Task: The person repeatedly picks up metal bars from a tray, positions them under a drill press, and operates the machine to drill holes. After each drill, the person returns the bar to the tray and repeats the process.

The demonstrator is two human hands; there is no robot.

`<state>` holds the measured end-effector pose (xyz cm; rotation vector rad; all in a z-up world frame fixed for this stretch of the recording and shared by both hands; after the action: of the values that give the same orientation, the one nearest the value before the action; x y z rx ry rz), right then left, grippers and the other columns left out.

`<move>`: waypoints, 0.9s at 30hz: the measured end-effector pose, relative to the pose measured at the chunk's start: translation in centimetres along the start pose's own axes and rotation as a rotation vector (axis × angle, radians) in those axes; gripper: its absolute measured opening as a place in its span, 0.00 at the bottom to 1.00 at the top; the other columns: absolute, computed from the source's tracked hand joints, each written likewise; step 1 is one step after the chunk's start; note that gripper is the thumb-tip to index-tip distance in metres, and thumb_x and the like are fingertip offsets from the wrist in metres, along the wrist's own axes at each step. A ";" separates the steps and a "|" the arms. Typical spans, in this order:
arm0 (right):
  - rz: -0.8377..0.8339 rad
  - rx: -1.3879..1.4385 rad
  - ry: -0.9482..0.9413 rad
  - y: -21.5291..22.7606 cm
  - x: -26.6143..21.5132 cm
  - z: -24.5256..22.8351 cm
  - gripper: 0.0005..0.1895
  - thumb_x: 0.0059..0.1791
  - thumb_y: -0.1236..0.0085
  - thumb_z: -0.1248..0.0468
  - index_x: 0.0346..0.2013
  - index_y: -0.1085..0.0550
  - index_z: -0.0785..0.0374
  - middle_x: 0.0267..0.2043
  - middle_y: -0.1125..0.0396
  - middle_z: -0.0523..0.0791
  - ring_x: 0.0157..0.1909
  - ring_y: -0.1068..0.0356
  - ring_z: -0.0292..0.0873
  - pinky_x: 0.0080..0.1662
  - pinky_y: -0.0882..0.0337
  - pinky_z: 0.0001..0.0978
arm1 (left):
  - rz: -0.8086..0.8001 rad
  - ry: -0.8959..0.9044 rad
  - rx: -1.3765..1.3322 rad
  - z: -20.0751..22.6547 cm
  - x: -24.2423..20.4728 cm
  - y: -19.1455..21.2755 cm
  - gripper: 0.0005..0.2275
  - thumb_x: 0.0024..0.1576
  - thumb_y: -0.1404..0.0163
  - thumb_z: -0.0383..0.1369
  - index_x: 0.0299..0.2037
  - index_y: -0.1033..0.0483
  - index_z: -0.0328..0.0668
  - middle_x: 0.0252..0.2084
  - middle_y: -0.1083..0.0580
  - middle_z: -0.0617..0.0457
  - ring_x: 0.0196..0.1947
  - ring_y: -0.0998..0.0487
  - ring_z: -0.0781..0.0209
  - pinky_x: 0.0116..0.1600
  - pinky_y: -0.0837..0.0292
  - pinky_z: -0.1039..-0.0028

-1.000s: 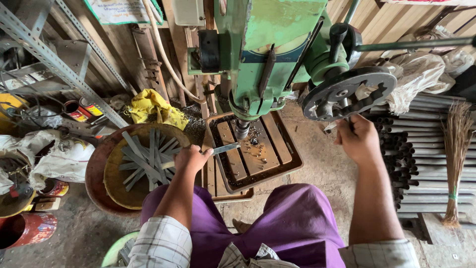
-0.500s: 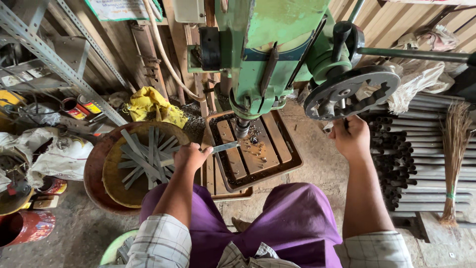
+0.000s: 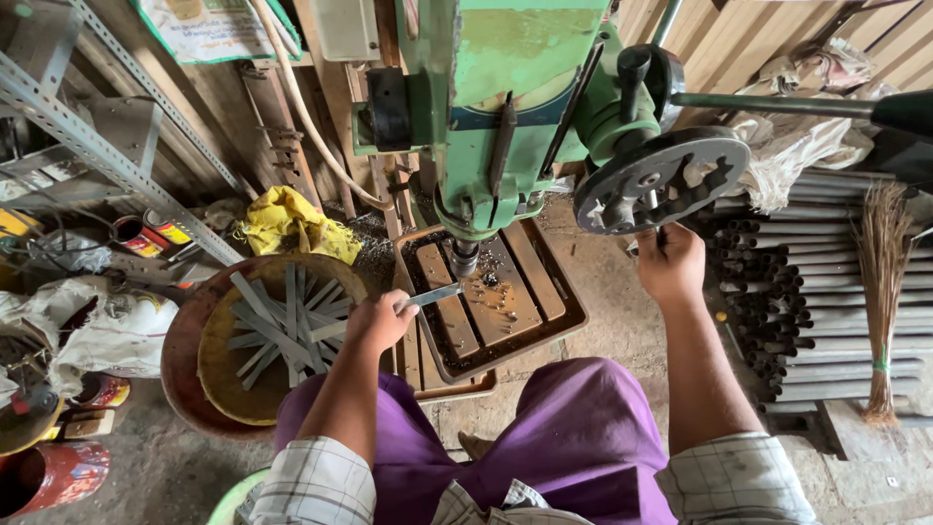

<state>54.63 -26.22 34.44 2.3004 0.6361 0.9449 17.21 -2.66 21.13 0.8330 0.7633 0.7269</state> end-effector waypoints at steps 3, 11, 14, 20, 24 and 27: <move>0.028 0.022 0.024 -0.2 -0.1 -0.1 0.23 0.58 0.43 0.53 0.24 0.30 0.64 0.16 0.40 0.42 0.16 0.42 0.38 0.23 0.44 0.35 | 0.015 -0.022 -0.006 -0.5 0.3 -0.3 0.09 0.59 0.46 0.47 0.44 0.20 0.60 0.35 0.19 0.53 0.36 0.17 0.53 0.45 0.24 0.63; 0.037 0.114 0.001 0.0 -0.4 -1.7 0.17 0.57 0.43 0.56 0.30 0.27 0.66 0.19 0.36 0.45 0.20 0.38 0.39 0.28 0.37 0.34 | 0.040 -0.024 -0.037 -1.2 0.9 -1.0 0.12 0.58 0.45 0.46 0.49 0.20 0.61 0.42 0.18 0.51 0.43 0.17 0.48 0.50 0.23 0.61; 0.044 0.130 -0.008 -0.1 -0.4 -1.9 0.16 0.56 0.43 0.57 0.31 0.27 0.66 0.20 0.36 0.46 0.21 0.39 0.40 0.28 0.37 0.34 | 0.024 -0.005 -0.021 -1.2 1.1 -1.1 0.13 0.58 0.45 0.47 0.51 0.21 0.62 0.44 0.18 0.51 0.44 0.17 0.48 0.50 0.22 0.61; 0.076 0.086 -0.004 -0.6 -0.2 -1.2 0.16 0.56 0.40 0.57 0.32 0.27 0.67 0.19 0.40 0.50 0.20 0.44 0.44 0.27 0.40 0.36 | 0.041 -0.006 -0.024 -1.2 0.9 -0.9 0.14 0.58 0.45 0.47 0.52 0.21 0.62 0.46 0.18 0.53 0.45 0.17 0.49 0.50 0.22 0.61; 0.085 0.082 0.012 -0.8 -0.2 -1.1 0.16 0.56 0.41 0.57 0.31 0.27 0.67 0.19 0.40 0.50 0.19 0.43 0.43 0.27 0.40 0.36 | 0.049 -0.003 -0.023 -1.1 0.8 -0.8 0.14 0.58 0.45 0.47 0.52 0.21 0.62 0.47 0.19 0.53 0.45 0.17 0.49 0.51 0.22 0.62; 0.076 0.106 0.001 -0.9 -0.2 -1.2 0.17 0.56 0.42 0.57 0.31 0.28 0.67 0.19 0.39 0.49 0.19 0.42 0.42 0.27 0.40 0.36 | 0.019 0.016 -0.007 -0.9 0.8 -0.7 0.15 0.59 0.46 0.48 0.53 0.22 0.62 0.47 0.19 0.54 0.45 0.17 0.50 0.51 0.22 0.62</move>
<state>53.46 -25.30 34.45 2.4327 0.6161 0.9685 17.05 -2.08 19.89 0.8297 0.7670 0.7534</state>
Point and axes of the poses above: each hand's wrist, its own x-axis towards the middle knuckle, its own y-axis out of the back of the hand, z = x × y, the point moved 3 cm from there along x, towards the middle knuckle
